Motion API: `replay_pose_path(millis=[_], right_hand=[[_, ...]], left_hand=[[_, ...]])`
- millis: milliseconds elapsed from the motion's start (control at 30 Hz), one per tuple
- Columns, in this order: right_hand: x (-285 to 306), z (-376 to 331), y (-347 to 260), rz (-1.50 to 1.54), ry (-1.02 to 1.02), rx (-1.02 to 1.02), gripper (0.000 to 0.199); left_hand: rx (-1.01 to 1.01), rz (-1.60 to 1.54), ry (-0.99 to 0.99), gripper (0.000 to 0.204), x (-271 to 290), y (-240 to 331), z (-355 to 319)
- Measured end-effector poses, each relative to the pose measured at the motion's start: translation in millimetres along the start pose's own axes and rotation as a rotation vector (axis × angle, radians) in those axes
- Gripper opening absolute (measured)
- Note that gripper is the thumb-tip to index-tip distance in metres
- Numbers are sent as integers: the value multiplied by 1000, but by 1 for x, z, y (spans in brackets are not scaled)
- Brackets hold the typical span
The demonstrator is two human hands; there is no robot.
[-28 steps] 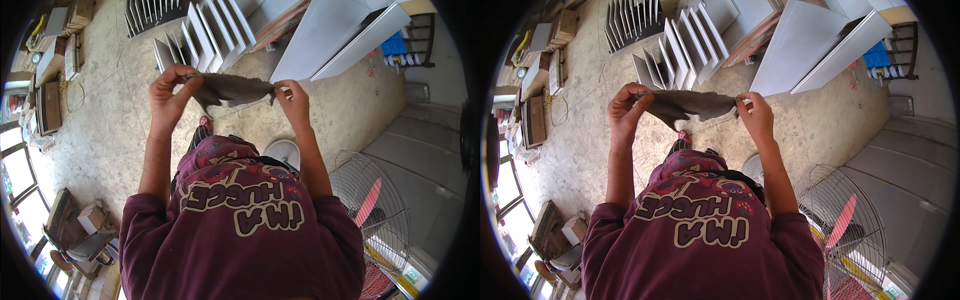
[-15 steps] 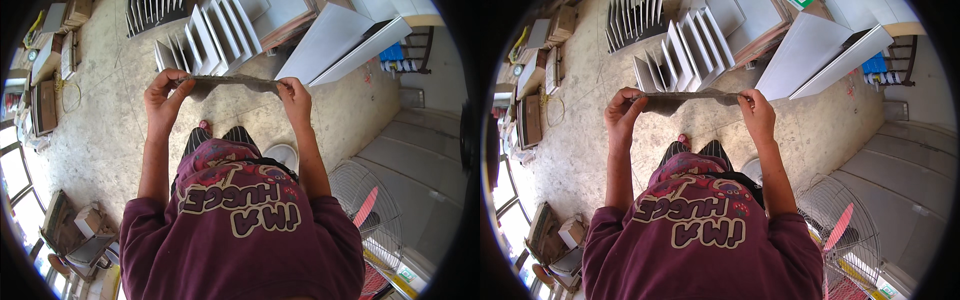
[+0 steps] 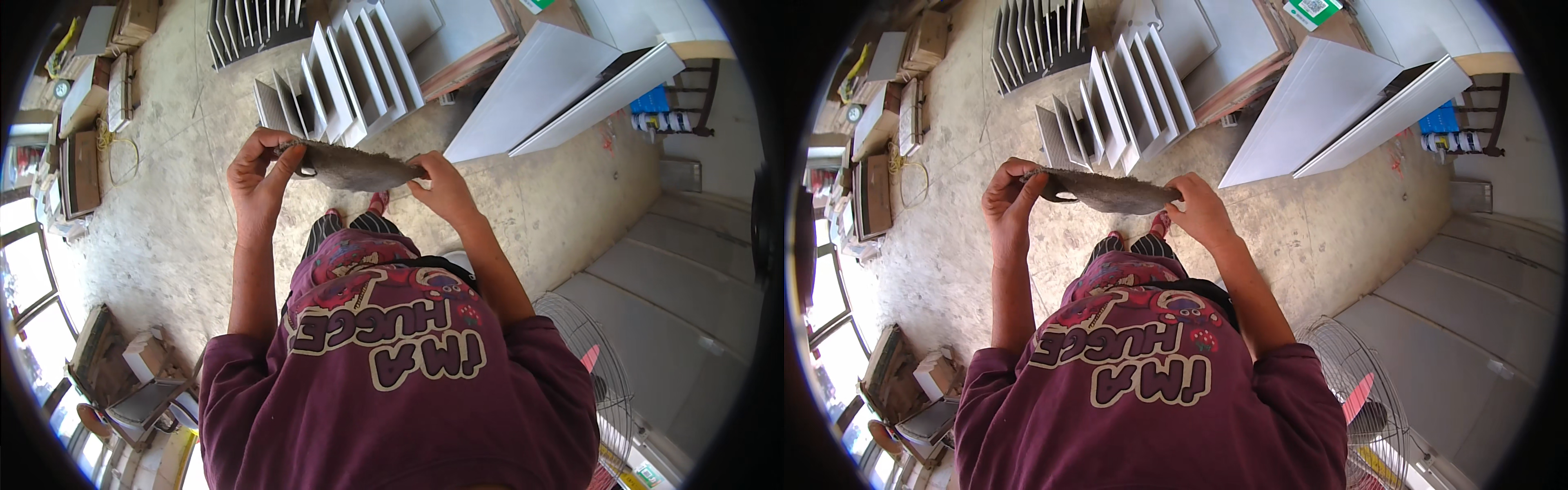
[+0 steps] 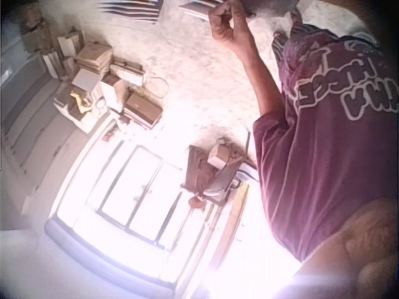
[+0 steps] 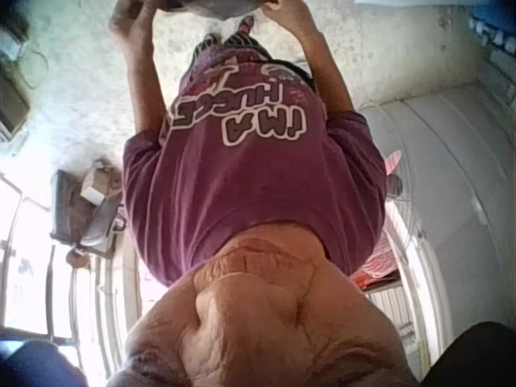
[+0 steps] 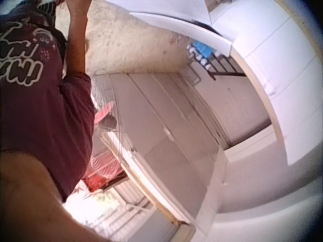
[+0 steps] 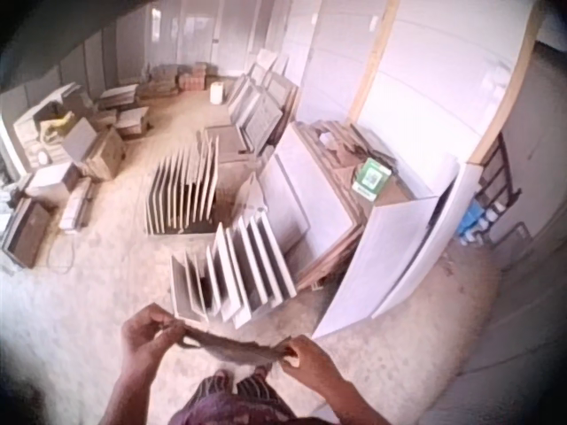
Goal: The person wipes a large floor fan and then wipes several panels stacked on the floor using a cloth.
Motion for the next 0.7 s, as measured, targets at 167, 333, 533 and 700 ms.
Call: replay_pose_path(millis=[167,333,533,700], right_hand=[[-2,10,35,-189,-22,-30,17],[15,21,65,-163,-7,-40,13],[52,36,87,-78,8,-82,12],[81,58,100,-24,61,-156,11]], left_hand=[[3,122,-59,10,-35,-2,8],[-53,94,-20,10,-57,3,12],[-41,15,64,9,-56,6,24],[0,-14,92,9,-50,-9,50]])
Point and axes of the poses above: each hand's wrist, its own z-axis towards the middle knuckle, its own x-axis out of the back of the hand, y = z × x, the point moved 9 cm from there along z, towards the middle knuckle, and after that the axes turned 8 degrees about x, right-handed, at the moved point
